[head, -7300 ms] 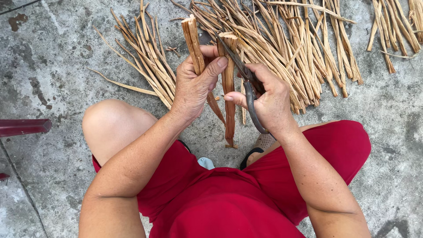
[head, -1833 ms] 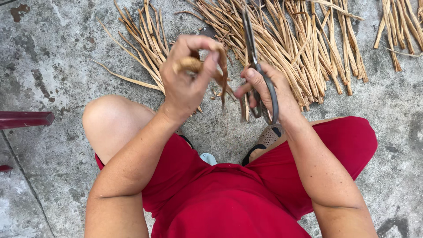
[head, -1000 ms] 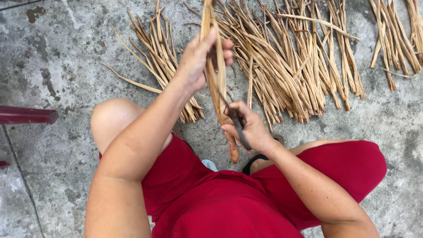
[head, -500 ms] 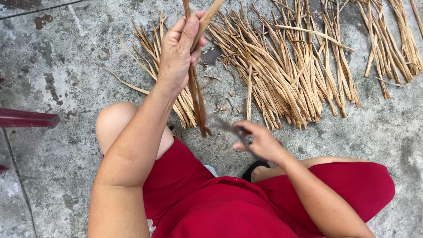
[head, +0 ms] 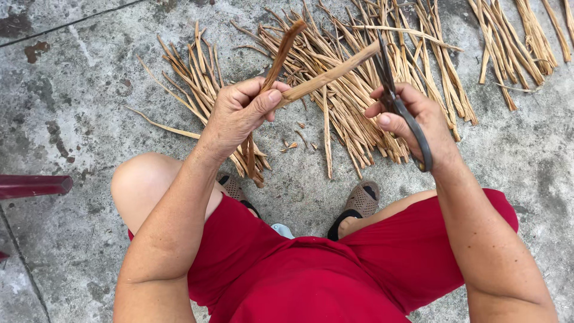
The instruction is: The person sits on a concrete floor and uses shears to trim and split dried plant stems. They pick up stems from a pile, cut them into smaller pieces, and place the trimmed pieces back onto the floor.
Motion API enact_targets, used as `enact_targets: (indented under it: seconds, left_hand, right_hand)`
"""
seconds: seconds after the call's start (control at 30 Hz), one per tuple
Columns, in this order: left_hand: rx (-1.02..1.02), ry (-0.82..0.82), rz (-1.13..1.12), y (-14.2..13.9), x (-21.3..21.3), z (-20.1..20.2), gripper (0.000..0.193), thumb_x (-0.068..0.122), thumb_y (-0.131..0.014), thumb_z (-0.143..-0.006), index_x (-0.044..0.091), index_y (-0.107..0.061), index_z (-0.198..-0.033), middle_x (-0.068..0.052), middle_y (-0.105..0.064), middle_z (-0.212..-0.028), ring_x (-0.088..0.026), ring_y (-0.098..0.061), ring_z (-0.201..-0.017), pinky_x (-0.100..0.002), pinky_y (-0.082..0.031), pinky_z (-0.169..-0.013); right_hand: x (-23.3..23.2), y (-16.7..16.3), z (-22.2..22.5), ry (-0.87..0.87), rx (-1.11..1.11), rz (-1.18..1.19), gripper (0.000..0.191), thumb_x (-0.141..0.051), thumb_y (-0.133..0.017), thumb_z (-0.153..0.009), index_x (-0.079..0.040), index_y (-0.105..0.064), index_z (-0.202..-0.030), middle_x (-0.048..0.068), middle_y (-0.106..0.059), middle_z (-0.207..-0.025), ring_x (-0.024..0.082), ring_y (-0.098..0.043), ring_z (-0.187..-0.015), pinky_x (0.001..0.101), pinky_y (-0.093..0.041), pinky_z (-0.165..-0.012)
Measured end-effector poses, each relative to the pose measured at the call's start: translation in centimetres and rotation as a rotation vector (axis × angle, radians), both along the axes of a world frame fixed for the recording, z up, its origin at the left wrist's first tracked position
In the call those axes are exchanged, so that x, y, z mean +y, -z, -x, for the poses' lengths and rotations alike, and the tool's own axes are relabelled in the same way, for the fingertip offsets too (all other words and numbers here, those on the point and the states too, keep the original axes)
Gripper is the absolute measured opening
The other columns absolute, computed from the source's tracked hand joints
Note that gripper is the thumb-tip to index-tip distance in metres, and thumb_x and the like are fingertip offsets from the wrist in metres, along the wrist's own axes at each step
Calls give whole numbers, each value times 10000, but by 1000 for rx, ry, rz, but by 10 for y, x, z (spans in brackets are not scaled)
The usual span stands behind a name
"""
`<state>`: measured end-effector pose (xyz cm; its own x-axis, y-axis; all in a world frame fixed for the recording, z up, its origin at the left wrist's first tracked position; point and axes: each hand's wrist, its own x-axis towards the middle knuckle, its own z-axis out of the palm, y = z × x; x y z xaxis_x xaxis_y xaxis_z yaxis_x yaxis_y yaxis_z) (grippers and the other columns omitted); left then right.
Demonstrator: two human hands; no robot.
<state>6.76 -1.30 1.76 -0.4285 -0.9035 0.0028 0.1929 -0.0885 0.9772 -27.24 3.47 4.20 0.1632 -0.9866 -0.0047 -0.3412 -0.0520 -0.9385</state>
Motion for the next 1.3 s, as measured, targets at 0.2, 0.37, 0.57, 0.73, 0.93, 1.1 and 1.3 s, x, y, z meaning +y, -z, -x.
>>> enact_targets:
  seconds: [0.2, 0.37, 0.57, 0.73, 0.93, 1.1, 1.3]
  left_hand:
    - [-93, -23, 2, 7, -2, 4, 337, 343, -677, -1016, 75, -751, -1204, 49, -622, -731, -11, -468, -599, -176, -358, -520]
    - [-163, -68, 0, 14, -4, 3, 347, 355, -669, -1015, 79, -751, -1209, 53, -620, -724, -12, -457, -601, -178, -352, -523]
    - [-212, -68, 103, 20, -1, 12, 348, 342, -657, -1046, 49, -758, -1202, 46, -639, -790, -28, -564, -698, -191, -446, -595]
    - [-288, -18, 110, 27, 3, 23, 356, 355, -643, -1014, 65, -752, -1192, 38, -684, -796, -39, -627, -684, -209, -530, -598]
    - [-332, -11, 144, 32, 3, 25, 351, 369, -630, -1035, 71, -760, -1168, 26, -657, -770, -45, -627, -685, -219, -530, -602]
    - [-320, -136, 104, 22, 0, 20, 325, 361, -598, -1059, 97, -749, -1174, 37, -654, -737, -30, -603, -637, -187, -491, -540]
    - [286, -190, 12, -2, 1, 21, 348, 353, -593, -1106, 61, -690, -1270, 8, -594, -790, -23, -438, -550, -172, -347, -479]
  right_hand:
    - [-4, 8, -4, 150, -188, -160, 409, -266, -866, -816, -55, -706, -1127, -47, -546, -713, 35, -495, -537, 168, -347, -434]
    - [-4, 15, -13, 205, -57, -62, 387, -283, -869, -862, -77, -706, -1147, -26, -610, -746, 52, -533, -579, 193, -402, -468]
    - [-1, 8, -34, -18, 284, 237, 583, -328, -905, -829, -66, -648, -1281, 33, -708, -1030, 102, -686, -936, 232, -577, -810]
    - [-9, -3, -49, -52, 274, 291, 641, -356, -923, -823, -32, -641, -1299, 40, -688, -1072, 104, -670, -951, 241, -564, -829]
    - [-10, -2, -54, 65, 331, 141, 483, -315, -918, -794, -62, -729, -1160, -10, -696, -824, 70, -604, -683, 236, -494, -592]
    - [-18, 10, -49, 145, -34, -38, 450, -313, -880, -880, -76, -676, -1204, 27, -687, -891, 43, -628, -710, 222, -505, -610]
    - [-12, 37, -83, -98, -200, -42, 724, -357, -906, -813, -79, -492, -1338, 93, -751, -1334, 59, -613, -888, 251, -547, -846]
